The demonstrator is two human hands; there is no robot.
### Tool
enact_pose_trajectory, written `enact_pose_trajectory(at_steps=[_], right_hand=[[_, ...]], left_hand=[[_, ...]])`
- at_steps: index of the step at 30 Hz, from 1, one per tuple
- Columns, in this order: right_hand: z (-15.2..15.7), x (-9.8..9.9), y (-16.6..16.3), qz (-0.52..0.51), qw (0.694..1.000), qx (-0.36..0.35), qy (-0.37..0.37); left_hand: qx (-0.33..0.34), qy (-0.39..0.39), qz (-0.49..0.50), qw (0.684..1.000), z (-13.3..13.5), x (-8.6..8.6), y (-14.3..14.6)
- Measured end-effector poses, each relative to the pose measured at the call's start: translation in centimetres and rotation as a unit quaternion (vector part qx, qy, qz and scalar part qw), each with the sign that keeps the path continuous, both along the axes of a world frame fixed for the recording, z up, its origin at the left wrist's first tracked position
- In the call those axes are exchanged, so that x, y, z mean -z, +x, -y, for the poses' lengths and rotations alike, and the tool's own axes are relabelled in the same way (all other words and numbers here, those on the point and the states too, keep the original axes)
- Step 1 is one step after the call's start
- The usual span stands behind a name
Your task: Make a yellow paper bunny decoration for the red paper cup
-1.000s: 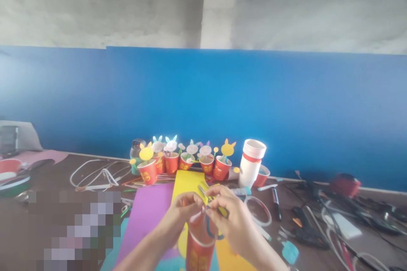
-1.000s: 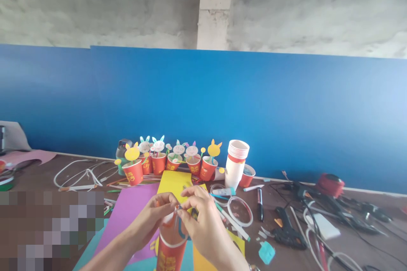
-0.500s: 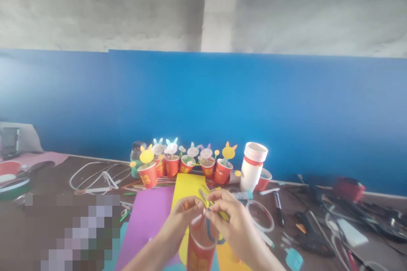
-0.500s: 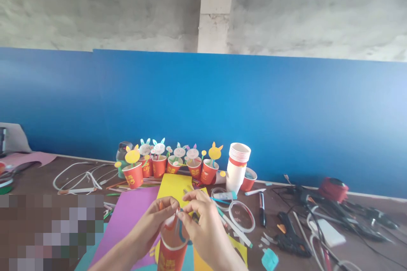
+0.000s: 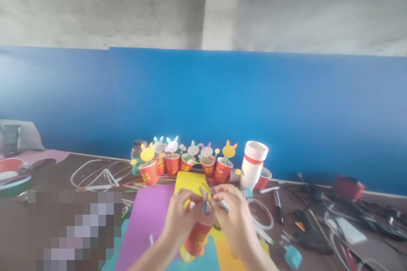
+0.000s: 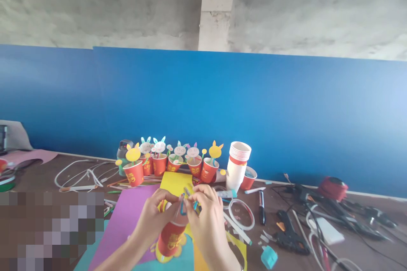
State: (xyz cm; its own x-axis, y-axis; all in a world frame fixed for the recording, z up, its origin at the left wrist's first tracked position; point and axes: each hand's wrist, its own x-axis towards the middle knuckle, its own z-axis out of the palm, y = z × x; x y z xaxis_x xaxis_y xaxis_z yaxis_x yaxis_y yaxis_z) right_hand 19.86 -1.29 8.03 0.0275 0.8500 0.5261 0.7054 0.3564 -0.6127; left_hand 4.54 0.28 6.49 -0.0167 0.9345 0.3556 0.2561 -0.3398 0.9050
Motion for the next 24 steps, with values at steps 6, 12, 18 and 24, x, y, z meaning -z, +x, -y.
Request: enact_pose_trajectory(at_steps=[6,12,18,24], right_hand=[[0.5,0.3,-0.6,-0.006,0.999,-0.045,-0.013],[0.7,0.3,-1.2,-0.061,0.996,-0.048,-0.034],[0.6,0.5,-1.7,-0.125,0.988,-0.045,-0.072],[0.2,0.4,-1.4,-0.142,0.984,-0.056,-0.089]], left_hand=[[-0.065,0.220,-0.167,0.959,1.6,-0.5,0.0],[-0.094,0.294,-0.211,0.928,2.3,-0.2,0.0],[-0.102,0.332,-0.222,0.911,2.3,0.9,0.2],[-0.109,0.340,-0.232,0.905,2.3,0.4,0.2]])
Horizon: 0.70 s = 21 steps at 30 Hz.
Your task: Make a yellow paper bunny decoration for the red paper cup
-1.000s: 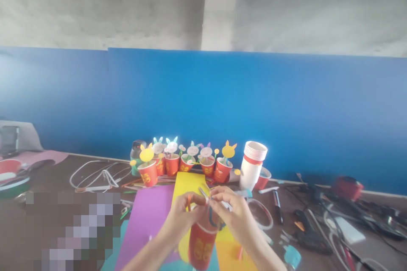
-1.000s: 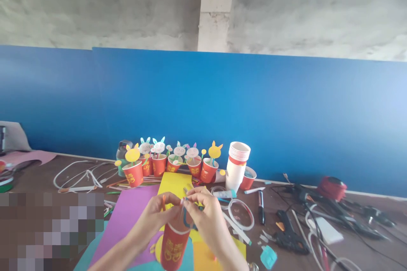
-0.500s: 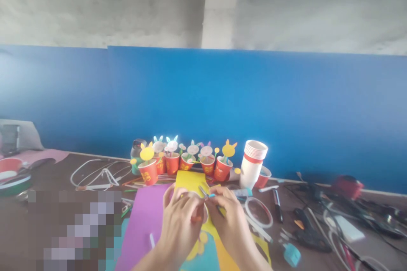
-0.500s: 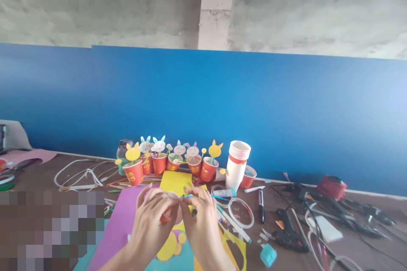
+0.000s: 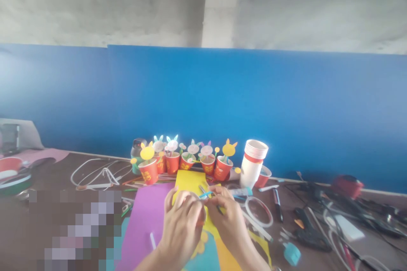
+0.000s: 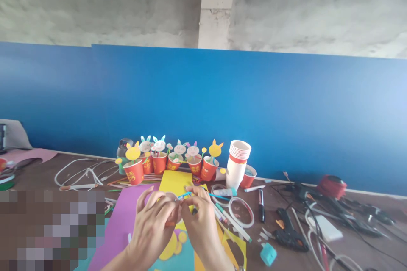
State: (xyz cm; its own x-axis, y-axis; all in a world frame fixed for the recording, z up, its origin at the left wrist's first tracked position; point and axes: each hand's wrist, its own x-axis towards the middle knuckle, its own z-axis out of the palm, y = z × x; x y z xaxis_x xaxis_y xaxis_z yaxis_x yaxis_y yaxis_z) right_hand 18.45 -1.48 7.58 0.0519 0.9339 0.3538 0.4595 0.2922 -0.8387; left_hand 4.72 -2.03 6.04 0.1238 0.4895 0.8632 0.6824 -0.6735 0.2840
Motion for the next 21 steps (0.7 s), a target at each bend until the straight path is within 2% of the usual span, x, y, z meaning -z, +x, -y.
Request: enact_pose_trajectory(at_steps=[4,14,21], right_hand=[[-0.2,-0.2,0.3,-0.003,1.000,-0.026,-0.013],[-0.2,0.5,0.0,-0.014,1.000,-0.012,-0.016],[-0.5,0.6,0.1,-0.026,0.999,-0.018,-0.019]], left_hand=[[-0.005,-0.002,-0.005,1.000,-0.1,0.0,-0.2],[-0.019,0.006,-0.041,0.999,-0.4,1.1,0.0],[-0.008,-0.003,-0.025,1.000,-0.3,0.8,-0.1]])
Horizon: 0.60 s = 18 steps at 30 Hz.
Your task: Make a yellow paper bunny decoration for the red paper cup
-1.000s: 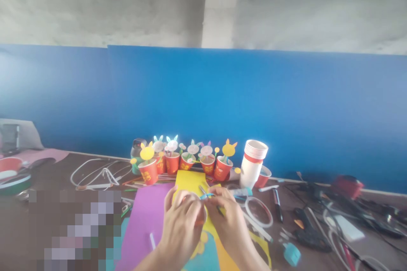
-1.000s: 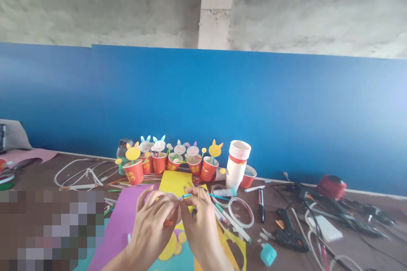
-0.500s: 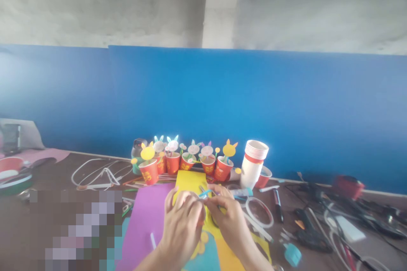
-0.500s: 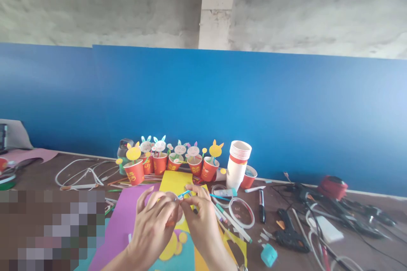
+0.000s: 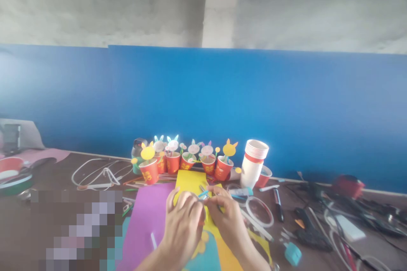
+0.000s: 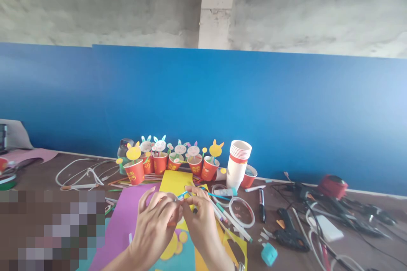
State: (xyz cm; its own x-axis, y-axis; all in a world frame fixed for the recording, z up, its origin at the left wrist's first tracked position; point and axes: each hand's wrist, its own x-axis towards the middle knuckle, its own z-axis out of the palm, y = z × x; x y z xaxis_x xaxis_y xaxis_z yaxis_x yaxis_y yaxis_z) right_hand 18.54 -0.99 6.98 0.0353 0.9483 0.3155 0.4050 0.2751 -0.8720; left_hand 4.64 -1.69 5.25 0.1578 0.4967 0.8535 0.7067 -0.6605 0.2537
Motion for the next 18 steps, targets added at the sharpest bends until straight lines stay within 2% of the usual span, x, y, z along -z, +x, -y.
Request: enact_pose_trajectory(at_steps=[6,12,15,18], right_hand=[[0.0,-0.2,0.2,0.000,1.000,-0.016,0.003],[-0.4,-0.6,1.4,0.015,0.999,0.028,0.031],[-0.9,-0.7,1.9,-0.007,0.999,0.042,0.016],[-1.6,-0.3,2.2,-0.028,0.999,0.043,0.000]], left_hand=[[0.020,-0.033,0.026,0.999,0.0,-0.6,-0.1],[0.038,-0.171,0.059,0.983,-0.8,-2.0,-0.4],[0.074,-0.275,0.118,0.951,-1.2,-2.6,-0.6],[0.173,-0.386,0.164,0.891,-1.3,-3.1,-1.0]])
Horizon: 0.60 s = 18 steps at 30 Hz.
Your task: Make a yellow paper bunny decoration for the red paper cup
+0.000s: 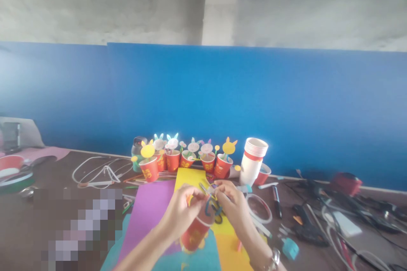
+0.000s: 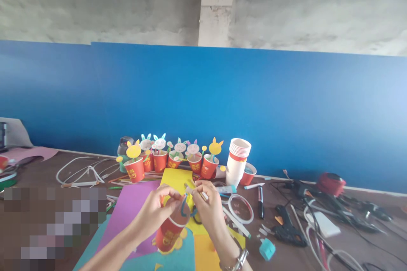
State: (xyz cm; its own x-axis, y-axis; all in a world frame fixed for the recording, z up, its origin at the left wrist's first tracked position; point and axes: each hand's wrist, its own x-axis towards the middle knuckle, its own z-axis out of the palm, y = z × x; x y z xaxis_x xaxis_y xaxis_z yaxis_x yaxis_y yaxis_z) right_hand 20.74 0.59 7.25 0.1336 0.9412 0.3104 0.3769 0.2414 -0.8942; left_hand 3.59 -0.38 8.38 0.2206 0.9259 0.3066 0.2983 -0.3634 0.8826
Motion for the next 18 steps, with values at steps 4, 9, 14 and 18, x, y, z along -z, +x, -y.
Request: enact_pose_trajectory(at_steps=[4,9,14,18], right_hand=[[-1.0,0.7,1.0,-0.016,1.000,0.008,-0.021],[-1.2,1.2,2.4,0.287,0.952,0.090,-0.055],[-0.3,1.5,1.5,0.514,0.846,0.127,-0.069],[0.8,2.6,-0.7,0.462,0.885,0.026,-0.057]], left_hand=[[0.050,-0.054,0.053,0.996,-0.7,-0.6,-0.8],[-0.082,-0.002,0.060,0.995,-2.5,-0.6,-2.3],[-0.097,-0.019,0.088,0.991,-3.3,-0.6,-3.3],[-0.089,-0.047,0.141,0.985,-3.2,-0.8,-3.3]])
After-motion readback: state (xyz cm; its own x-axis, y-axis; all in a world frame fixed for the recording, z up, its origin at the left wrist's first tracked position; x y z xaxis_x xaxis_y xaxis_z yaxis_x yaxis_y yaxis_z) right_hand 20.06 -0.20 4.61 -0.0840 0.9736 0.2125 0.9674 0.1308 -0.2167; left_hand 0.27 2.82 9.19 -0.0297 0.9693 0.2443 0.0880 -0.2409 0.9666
